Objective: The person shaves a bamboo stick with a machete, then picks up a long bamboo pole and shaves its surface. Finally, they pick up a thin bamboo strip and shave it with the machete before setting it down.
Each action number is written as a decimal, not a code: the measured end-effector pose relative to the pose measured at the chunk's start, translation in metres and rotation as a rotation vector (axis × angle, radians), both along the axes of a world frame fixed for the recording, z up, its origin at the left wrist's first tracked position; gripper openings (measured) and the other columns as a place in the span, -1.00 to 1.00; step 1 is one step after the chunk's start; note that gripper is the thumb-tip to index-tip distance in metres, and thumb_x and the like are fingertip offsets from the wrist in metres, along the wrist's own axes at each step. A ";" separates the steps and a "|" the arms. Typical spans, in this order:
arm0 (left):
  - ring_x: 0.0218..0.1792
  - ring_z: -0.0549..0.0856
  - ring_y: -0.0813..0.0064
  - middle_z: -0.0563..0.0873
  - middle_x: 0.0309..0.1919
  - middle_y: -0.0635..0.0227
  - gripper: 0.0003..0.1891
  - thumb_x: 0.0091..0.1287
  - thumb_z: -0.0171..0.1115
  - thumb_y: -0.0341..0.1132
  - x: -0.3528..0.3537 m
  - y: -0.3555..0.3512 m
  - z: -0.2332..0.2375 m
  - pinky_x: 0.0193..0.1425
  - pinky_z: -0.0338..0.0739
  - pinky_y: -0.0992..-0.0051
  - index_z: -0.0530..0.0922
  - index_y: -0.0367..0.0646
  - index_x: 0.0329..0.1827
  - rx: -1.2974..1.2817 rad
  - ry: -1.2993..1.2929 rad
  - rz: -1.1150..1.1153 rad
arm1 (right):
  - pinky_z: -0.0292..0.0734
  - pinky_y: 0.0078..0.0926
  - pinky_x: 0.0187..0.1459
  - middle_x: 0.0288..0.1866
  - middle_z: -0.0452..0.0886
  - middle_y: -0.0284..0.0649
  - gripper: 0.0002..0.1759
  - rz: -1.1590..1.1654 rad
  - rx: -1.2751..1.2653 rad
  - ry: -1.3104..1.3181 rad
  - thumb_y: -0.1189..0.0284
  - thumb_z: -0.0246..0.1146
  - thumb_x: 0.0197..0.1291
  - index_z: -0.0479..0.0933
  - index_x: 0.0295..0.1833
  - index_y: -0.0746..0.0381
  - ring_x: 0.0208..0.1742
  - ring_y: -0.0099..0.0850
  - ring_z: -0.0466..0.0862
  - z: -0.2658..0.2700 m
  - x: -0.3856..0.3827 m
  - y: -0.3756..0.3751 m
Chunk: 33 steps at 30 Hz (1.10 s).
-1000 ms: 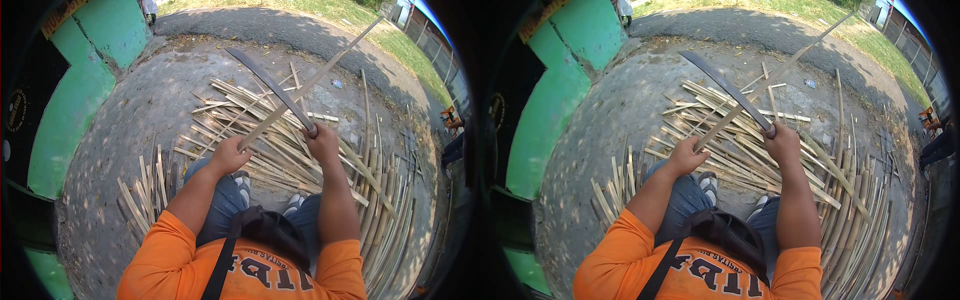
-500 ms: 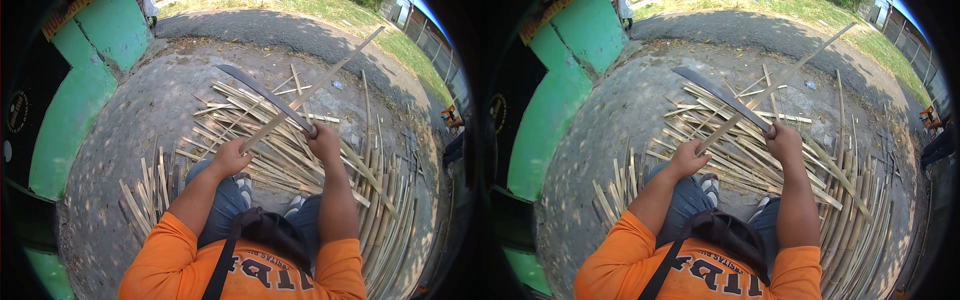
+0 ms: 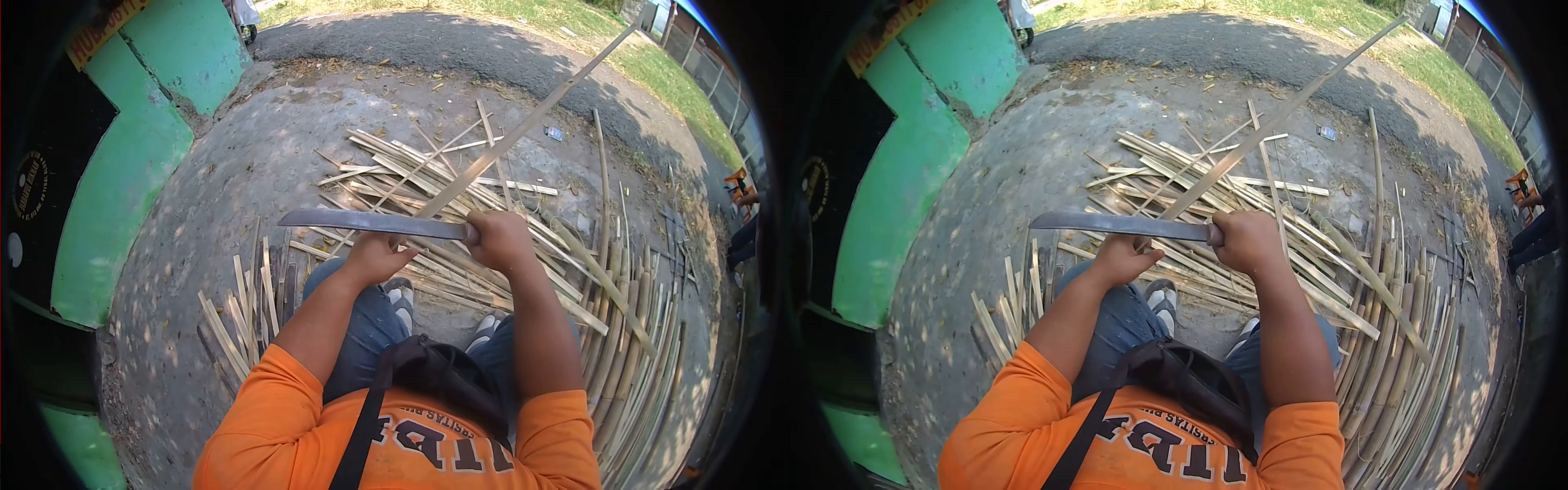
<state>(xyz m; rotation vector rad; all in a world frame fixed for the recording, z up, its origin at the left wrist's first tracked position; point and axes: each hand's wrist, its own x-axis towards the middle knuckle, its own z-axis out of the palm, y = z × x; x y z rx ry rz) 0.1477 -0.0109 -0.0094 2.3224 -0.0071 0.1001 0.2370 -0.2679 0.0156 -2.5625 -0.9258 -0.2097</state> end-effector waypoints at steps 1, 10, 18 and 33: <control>-0.27 0.77 0.04 0.75 -0.36 0.05 -0.59 0.22 0.54 -0.06 -0.001 0.001 0.000 -0.15 0.61 0.19 0.68 -0.23 -0.13 0.013 0.025 0.000 | 0.61 0.07 -0.20 -0.43 0.69 -0.03 -0.83 -0.010 -0.002 -0.004 0.30 0.24 0.18 0.63 -0.33 0.15 -0.32 0.09 0.70 0.002 0.001 -0.003; -0.37 0.72 0.43 0.74 -0.41 0.20 -0.65 0.21 0.58 -0.19 0.000 0.000 -0.001 -0.24 0.60 0.31 0.65 -0.27 -0.19 -0.062 0.035 -0.010 | 0.61 0.01 -0.19 -0.35 0.73 0.06 -0.64 -0.433 0.240 0.106 0.08 0.48 0.25 0.72 -0.17 0.16 -0.24 0.15 0.72 -0.007 0.026 -0.044; -0.37 0.74 0.37 0.75 -0.39 0.21 -0.63 0.21 0.57 -0.15 0.003 -0.001 -0.002 -0.22 0.61 0.31 0.67 -0.25 -0.14 0.018 0.059 0.010 | 0.62 0.04 -0.16 -0.38 0.71 0.01 -0.75 -0.098 0.025 0.118 0.20 0.37 0.21 0.68 -0.27 0.18 -0.27 0.09 0.72 -0.007 0.007 -0.013; -0.25 0.79 0.08 0.77 -0.34 0.07 -0.61 0.20 0.55 -0.10 0.001 0.000 0.001 -0.14 0.63 0.19 0.66 -0.24 -0.13 -0.092 0.070 -0.003 | 0.57 0.04 -0.22 -0.40 0.70 0.08 -0.57 -0.433 0.272 0.136 0.05 0.46 0.25 0.65 -0.28 0.24 -0.28 0.17 0.69 -0.006 0.025 -0.047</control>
